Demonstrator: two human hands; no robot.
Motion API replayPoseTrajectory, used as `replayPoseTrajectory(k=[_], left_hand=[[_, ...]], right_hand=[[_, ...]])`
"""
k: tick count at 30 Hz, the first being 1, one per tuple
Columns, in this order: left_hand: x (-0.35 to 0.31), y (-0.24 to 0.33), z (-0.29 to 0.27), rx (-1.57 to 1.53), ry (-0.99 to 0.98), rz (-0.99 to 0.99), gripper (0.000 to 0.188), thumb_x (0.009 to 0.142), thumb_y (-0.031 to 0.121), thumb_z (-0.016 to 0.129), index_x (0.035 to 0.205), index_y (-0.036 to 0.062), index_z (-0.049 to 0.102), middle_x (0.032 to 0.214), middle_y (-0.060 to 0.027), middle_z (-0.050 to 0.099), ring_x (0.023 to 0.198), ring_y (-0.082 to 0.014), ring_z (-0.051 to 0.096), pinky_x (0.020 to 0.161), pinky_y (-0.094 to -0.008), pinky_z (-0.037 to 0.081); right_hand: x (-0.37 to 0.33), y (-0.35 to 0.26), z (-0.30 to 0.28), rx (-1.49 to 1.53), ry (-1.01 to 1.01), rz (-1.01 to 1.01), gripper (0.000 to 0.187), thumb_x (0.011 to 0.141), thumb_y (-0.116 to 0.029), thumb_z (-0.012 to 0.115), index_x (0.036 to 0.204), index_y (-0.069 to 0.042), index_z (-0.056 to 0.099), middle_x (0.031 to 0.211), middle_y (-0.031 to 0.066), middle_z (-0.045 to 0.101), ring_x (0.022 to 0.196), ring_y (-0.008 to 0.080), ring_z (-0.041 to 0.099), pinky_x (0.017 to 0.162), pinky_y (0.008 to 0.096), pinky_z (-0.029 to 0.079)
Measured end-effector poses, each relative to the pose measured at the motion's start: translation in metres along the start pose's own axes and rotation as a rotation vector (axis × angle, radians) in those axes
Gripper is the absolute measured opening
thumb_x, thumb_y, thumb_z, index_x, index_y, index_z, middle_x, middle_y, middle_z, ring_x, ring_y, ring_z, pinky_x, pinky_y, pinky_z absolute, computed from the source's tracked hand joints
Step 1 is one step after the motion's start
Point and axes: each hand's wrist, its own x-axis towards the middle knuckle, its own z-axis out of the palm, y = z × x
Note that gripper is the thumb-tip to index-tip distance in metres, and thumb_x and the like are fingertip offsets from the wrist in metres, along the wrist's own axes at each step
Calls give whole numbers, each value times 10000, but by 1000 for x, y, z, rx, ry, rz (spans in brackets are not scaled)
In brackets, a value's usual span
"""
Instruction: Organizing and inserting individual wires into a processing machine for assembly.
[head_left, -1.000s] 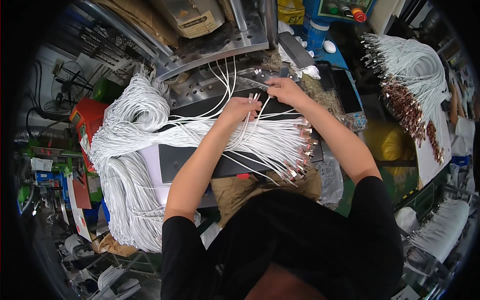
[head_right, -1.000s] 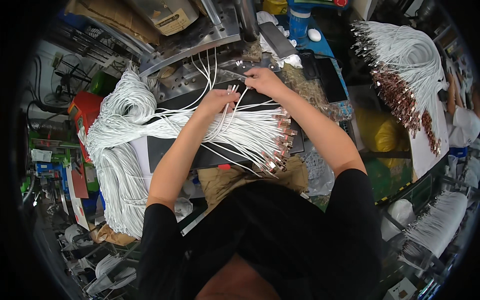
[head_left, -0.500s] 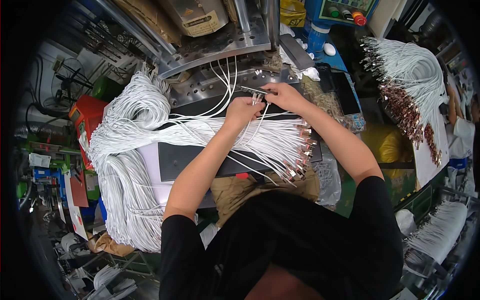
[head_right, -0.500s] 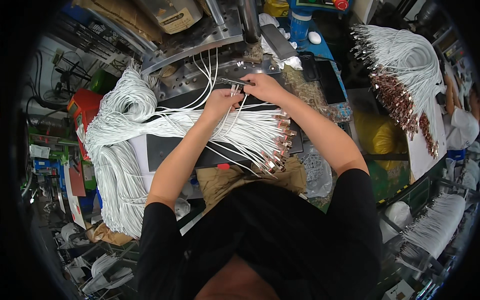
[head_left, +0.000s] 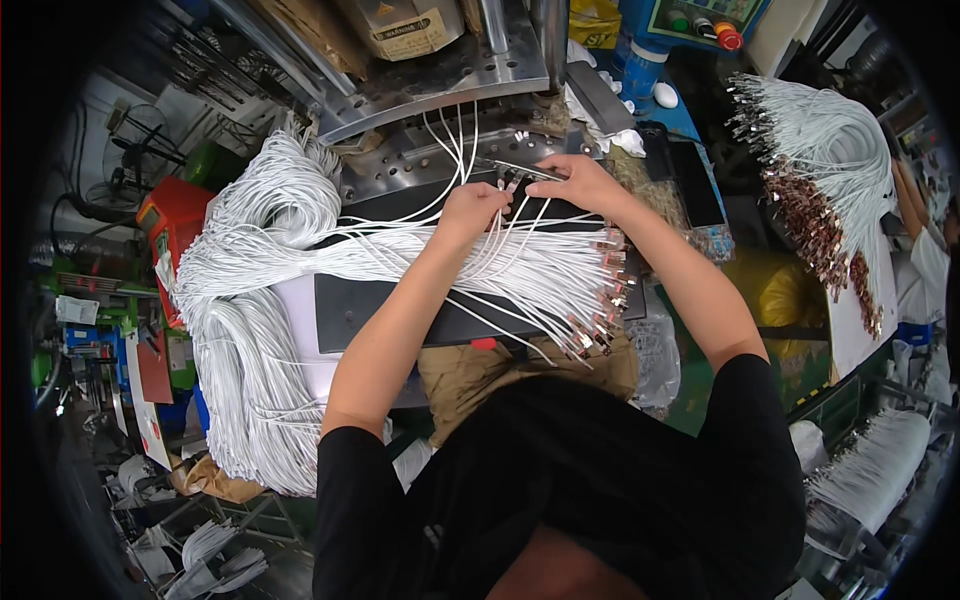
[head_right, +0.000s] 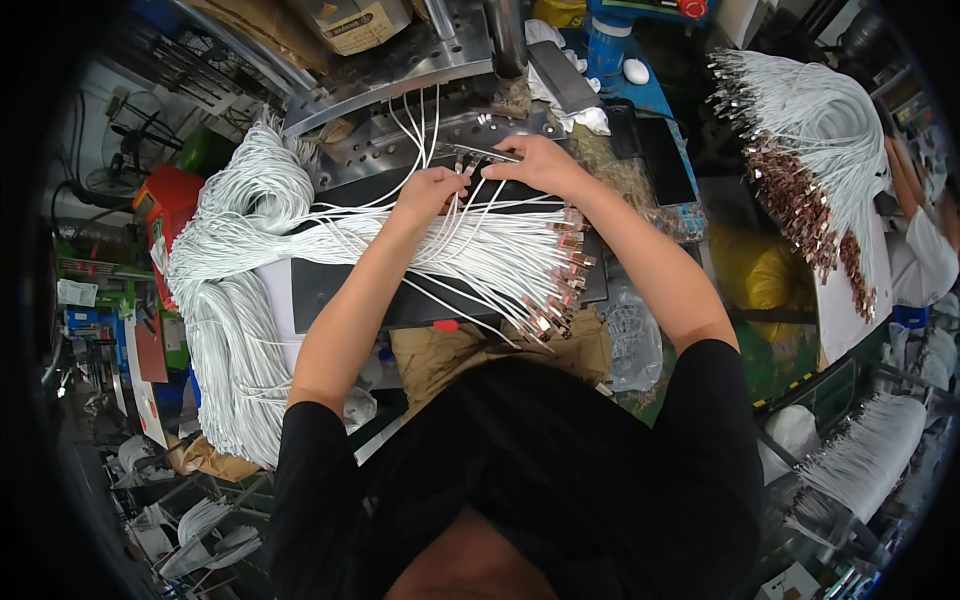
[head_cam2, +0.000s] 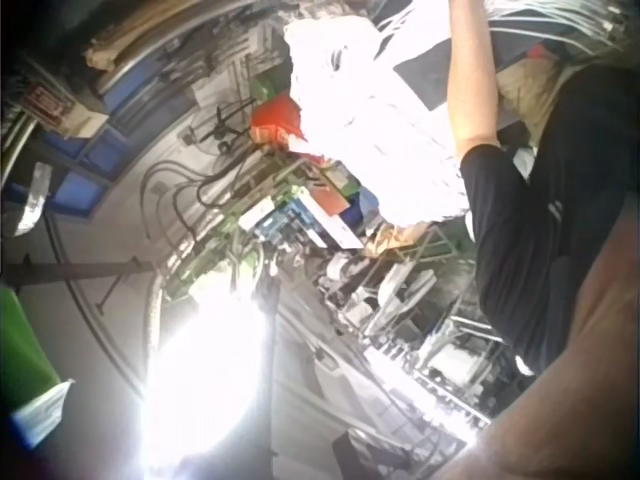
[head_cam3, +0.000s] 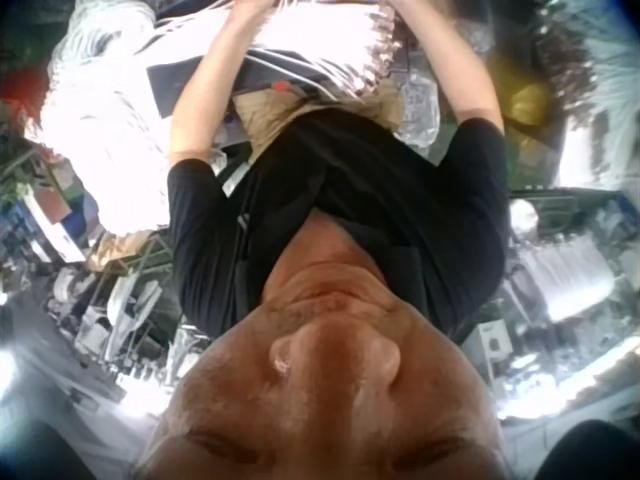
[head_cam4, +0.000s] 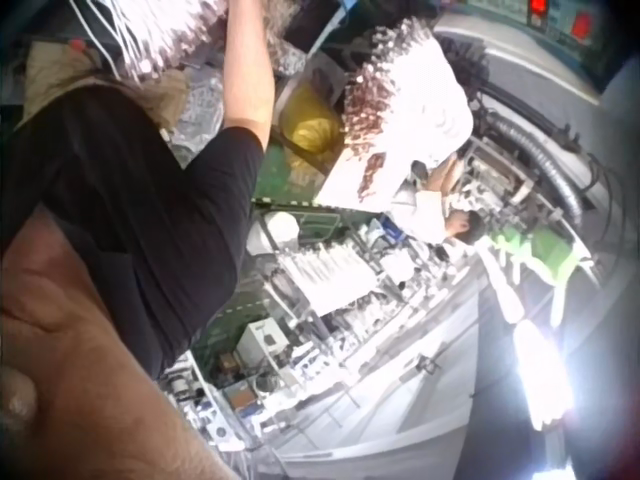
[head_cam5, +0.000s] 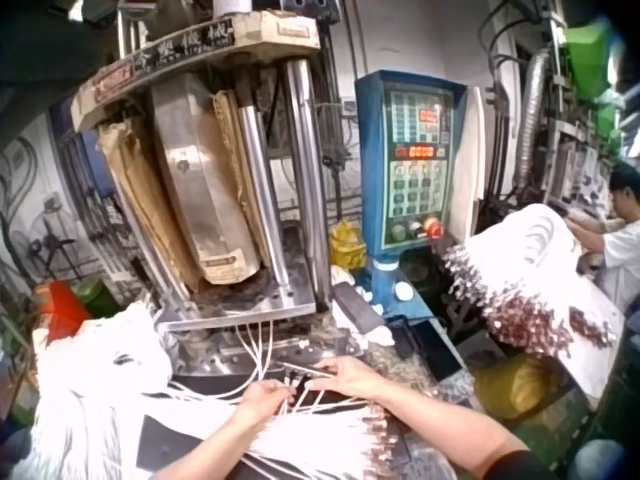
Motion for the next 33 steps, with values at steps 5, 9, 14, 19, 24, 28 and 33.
replayPoseTrajectory(k=[5, 9, 14, 19, 24, 28, 33], left_hand=[[-5, 3, 0, -52, 35, 34, 184, 887, 191, 700, 884, 7, 718, 772, -39, 677, 626, -91, 580, 574, -225, 456], [-3, 5, -27, -67, 36, -28, 198, 904, 214, 691, 944, 25, 734, 780, -11, 667, 648, -81, 581, 616, -215, 462], [-6, 14, -42, 62, -80, -190, 227, 917, 242, 685, 970, 34, 756, 775, 1, 659, 646, -77, 569, 623, -211, 451], [-7, 8, -34, 131, -75, -168, 241, 927, 264, 675, 927, 40, 765, 754, 5, 656, 634, -78, 562, 601, -217, 435], [2, -4, -36, 97, -80, -79, 264, 930, 299, 672, 919, 54, 769, 733, 2, 660, 632, -90, 577, 591, -233, 429], [-6, 3, -31, 416, -12, -3, 286, 942, 322, 654, 937, 60, 767, 792, -32, 705, 700, -148, 645, 641, -271, 476], [-4, 16, -55, 659, 500, 398, 419, 989, 398, 586, 1111, 16, 706, 1035, -141, 741, 928, -253, 709, 768, -322, 518]], right_hand=[[-3, -8, 8, -11, -45, -39, 650, 759, -418, 836, 1171, 57, 669, 907, 148, 722, 798, 177, 671, 733, 313, 511], [1, -7, 4, -54, -23, 9, 627, 764, -411, 835, 1156, 51, 672, 904, 128, 723, 791, 179, 666, 737, 305, 503], [-1, -9, 4, 18, 3, 28, 555, 778, -357, 838, 1138, 33, 676, 911, 110, 727, 795, 163, 659, 749, 294, 496], [-4, -14, 7, 61, -140, 76, 442, 819, -231, 813, 1149, 25, 670, 959, 75, 721, 854, 105, 632, 779, 262, 487], [-8, -19, 8, -58, -165, 65, 395, 854, -215, 787, 1171, -10, 670, 933, 44, 711, 828, 65, 604, 751, 249, 475], [-7, -36, 9, -289, -115, 124, 342, 891, -239, 733, 1153, -29, 671, 878, 72, 694, 804, 145, 633, 737, 307, 483], [28, -2, 20, -685, 200, -356, 302, 916, -254, 682, 1114, -26, 669, 867, 148, 658, 839, 300, 637, 763, 396, 491]])
